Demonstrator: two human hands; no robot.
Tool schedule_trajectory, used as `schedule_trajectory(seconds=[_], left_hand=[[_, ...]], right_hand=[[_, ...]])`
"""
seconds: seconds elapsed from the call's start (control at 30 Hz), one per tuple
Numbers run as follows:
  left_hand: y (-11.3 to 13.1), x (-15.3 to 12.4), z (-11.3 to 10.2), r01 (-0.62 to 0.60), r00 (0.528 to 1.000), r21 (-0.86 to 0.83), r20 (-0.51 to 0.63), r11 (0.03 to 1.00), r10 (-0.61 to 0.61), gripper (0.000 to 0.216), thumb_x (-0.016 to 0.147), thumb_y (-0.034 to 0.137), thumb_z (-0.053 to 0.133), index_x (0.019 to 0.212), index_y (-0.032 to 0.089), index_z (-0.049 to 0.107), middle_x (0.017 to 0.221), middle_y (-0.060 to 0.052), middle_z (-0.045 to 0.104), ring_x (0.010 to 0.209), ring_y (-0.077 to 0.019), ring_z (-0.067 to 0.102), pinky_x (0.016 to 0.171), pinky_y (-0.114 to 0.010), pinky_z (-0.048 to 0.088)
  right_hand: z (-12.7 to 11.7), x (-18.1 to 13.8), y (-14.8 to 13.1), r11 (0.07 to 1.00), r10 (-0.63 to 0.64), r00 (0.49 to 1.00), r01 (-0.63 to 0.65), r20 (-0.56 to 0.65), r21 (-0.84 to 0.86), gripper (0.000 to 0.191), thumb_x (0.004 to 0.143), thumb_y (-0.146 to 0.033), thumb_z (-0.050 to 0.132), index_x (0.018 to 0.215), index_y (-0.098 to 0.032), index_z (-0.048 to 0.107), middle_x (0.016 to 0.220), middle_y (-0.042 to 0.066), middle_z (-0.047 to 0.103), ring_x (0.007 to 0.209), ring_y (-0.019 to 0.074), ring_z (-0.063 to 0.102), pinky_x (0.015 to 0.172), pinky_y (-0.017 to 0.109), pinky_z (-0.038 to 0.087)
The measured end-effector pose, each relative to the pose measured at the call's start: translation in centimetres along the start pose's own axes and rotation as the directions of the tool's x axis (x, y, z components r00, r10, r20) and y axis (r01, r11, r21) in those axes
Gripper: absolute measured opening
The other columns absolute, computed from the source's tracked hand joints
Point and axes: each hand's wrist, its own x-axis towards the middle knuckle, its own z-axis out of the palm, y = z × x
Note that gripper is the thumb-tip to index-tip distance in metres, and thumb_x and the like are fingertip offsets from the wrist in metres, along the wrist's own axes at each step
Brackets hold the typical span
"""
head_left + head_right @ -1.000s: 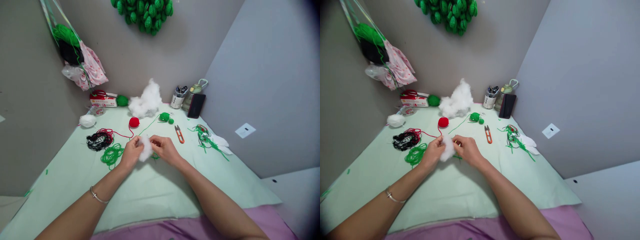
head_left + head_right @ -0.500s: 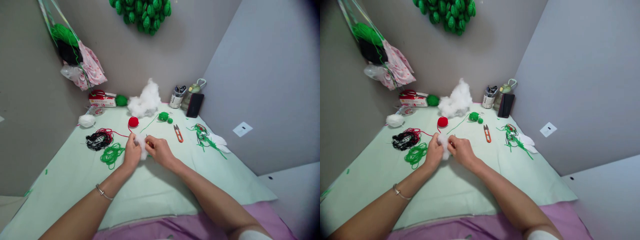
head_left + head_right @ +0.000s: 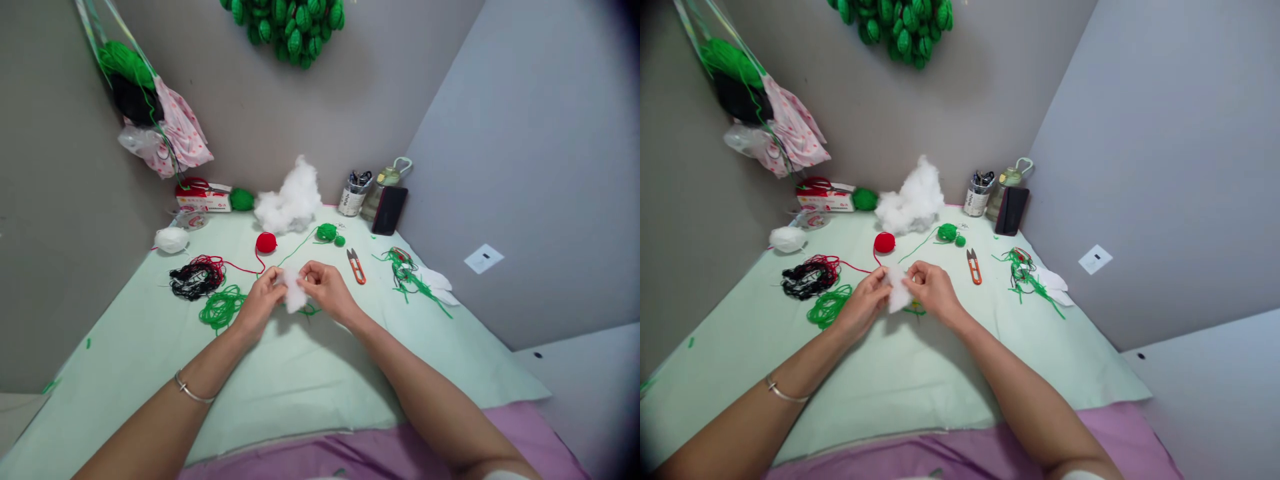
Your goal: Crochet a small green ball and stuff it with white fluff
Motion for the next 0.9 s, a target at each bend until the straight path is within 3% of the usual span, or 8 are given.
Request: schedule_trajectory(seconds=[0.13,0.2,0.33,0.5,0.7,0.8,0.9], left_hand=[[0.7,0.2,-0.2,0.090,0.993,-0.105,0.091,0.990,-0.081,0.039,0.088,0.057,0.068,0.084,0.018,0.066,0.079,-0.004,0.068,0.071,-0.0178,0.065,0.062,-0.027,0.054],[0.6,0.4,-0.4,0.116,0.990,-0.124,0.095,0.985,-0.105,0.045,0.086,0.063,0.070,0.081,0.019,0.064,0.075,-0.004,0.067,0.066,-0.0166,0.062,0.058,-0.027,0.052],[0.5,0.2,-0.6,0.146,0.983,-0.103,0.124,0.984,-0.133,0.040,0.068,0.046,0.092,0.080,0.017,0.067,0.075,-0.002,0.066,0.065,-0.0135,0.060,0.060,-0.024,0.050],[1.0,0.0,-0.7,0.132,0.984,-0.034,0.126,0.991,-0.127,0.043,0.058,0.036,0.096,0.085,0.017,0.068,0.076,0.000,0.068,0.064,-0.0134,0.061,0.063,-0.024,0.049],[-0.3,0.3,-0.7,0.022,1.000,0.082,0.011,0.996,-0.023,0.027,0.076,0.031,0.085,0.085,0.019,0.062,0.065,0.007,0.058,0.052,-0.0089,0.049,0.050,-0.021,0.037],[-1.1,0.4,-0.8,-0.024,0.998,0.145,-0.058,0.989,0.033,0.018,0.093,0.030,0.074,0.096,0.016,0.064,0.077,0.004,0.062,0.059,-0.0104,0.055,0.054,-0.023,0.047],[-1.5,0.4,-0.7,-0.045,0.992,0.188,-0.107,0.981,0.066,0.022,0.100,0.033,0.067,0.111,0.015,0.067,0.101,-0.004,0.069,0.076,-0.0149,0.066,0.066,-0.031,0.058]], right_hand=[[-0.5,-0.3,-0.5,1.000,-0.023,1.000,0.023,0.011,-0.011,0.017,0.079,-0.037,0.066,0.078,-0.021,0.058,0.054,-0.010,0.035,0.052,0.0097,0.029,0.052,0.025,0.023],[-0.5,-0.5,-0.7,0.999,-0.035,0.999,0.036,0.040,-0.025,0.016,0.079,-0.035,0.067,0.078,-0.021,0.059,0.055,-0.010,0.037,0.053,0.0098,0.031,0.052,0.025,0.024],[-0.5,-0.8,-0.7,0.996,-0.046,0.997,0.051,0.068,-0.072,0.008,0.078,-0.027,0.066,0.077,-0.020,0.063,0.056,-0.009,0.038,0.055,0.0098,0.032,0.053,0.025,0.023],[-1.3,-1.0,-1.0,0.996,-0.042,0.994,0.051,0.105,-0.079,0.004,0.076,-0.022,0.064,0.080,-0.020,0.064,0.058,-0.009,0.036,0.056,0.0095,0.031,0.054,0.024,0.023],[-2.5,-1.2,-2.2,1.000,-0.005,0.978,0.000,0.208,0.025,0.020,0.087,-0.033,0.059,0.102,-0.020,0.063,0.063,-0.009,0.041,0.058,0.0113,0.037,0.055,0.024,0.030],[-1.7,-1.2,-2.0,0.999,0.017,0.978,-0.023,0.210,0.027,0.016,0.086,-0.035,0.060,0.088,-0.019,0.062,0.065,-0.007,0.049,0.060,0.0113,0.041,0.055,0.024,0.032],[-0.3,-1.2,-1.3,0.999,0.027,0.986,-0.030,0.166,0.013,0.013,0.081,-0.030,0.058,0.074,-0.020,0.057,0.060,-0.007,0.048,0.057,0.0104,0.039,0.054,0.024,0.030]])
